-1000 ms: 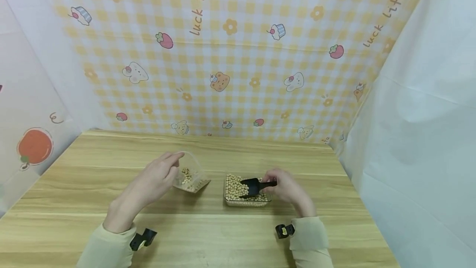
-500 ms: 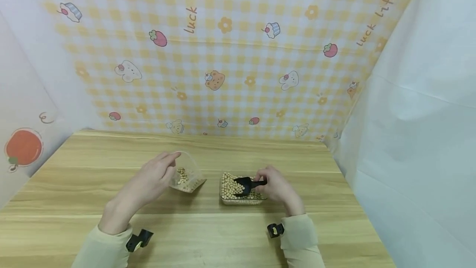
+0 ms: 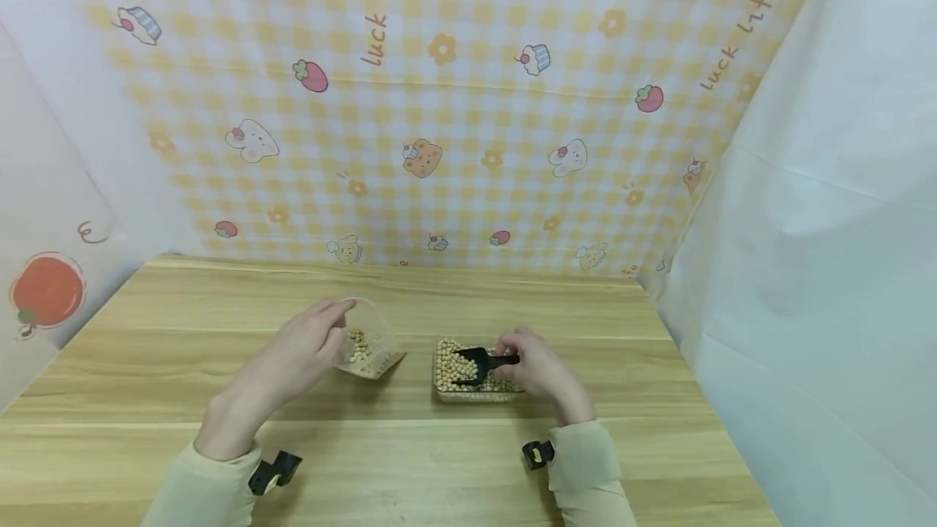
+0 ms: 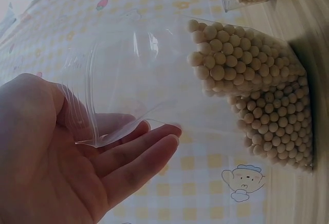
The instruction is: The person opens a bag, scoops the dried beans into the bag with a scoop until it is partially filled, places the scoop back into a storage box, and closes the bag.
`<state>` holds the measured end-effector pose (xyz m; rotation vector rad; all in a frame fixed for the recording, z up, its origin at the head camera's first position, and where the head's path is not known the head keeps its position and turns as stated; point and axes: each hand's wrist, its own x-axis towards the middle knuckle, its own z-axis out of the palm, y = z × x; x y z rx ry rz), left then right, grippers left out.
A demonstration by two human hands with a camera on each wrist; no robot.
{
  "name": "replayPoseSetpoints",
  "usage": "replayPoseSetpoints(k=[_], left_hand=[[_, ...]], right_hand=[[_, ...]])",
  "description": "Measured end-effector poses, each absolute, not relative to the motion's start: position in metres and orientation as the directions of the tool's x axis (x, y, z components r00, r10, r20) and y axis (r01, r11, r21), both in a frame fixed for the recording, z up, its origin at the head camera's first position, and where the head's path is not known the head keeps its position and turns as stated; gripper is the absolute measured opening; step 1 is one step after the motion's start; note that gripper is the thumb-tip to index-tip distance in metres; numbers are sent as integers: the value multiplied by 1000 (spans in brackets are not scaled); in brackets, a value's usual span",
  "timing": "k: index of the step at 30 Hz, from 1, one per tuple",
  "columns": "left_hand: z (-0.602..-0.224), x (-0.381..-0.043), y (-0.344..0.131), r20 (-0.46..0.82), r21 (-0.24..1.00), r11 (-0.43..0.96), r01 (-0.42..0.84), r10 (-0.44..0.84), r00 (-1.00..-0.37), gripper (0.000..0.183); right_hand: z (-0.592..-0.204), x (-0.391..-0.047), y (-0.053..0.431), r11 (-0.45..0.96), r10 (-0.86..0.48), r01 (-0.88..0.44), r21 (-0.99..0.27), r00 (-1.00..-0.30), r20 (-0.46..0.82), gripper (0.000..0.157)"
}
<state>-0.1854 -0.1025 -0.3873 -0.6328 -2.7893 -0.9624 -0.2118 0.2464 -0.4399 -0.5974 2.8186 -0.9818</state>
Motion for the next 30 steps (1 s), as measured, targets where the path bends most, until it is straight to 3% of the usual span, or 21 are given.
replayPoseSetpoints(k=[7,15,30], left_hand=[[-387,-185,-104,244,556,717,420,341,-908,46],[-387,-185,-102,241,562,711,423,348,-906,47],[-388,-185,-102,280,540,716,442,343,-897,45]], right_hand=[[-443,-215,247,681,-420,-359,-638,-905,60,18],[-452,-217,260,505,-436,-256,-824,-900,12,12],[-455,-219,272,456,-482,-332,-825,-872,84,15]])
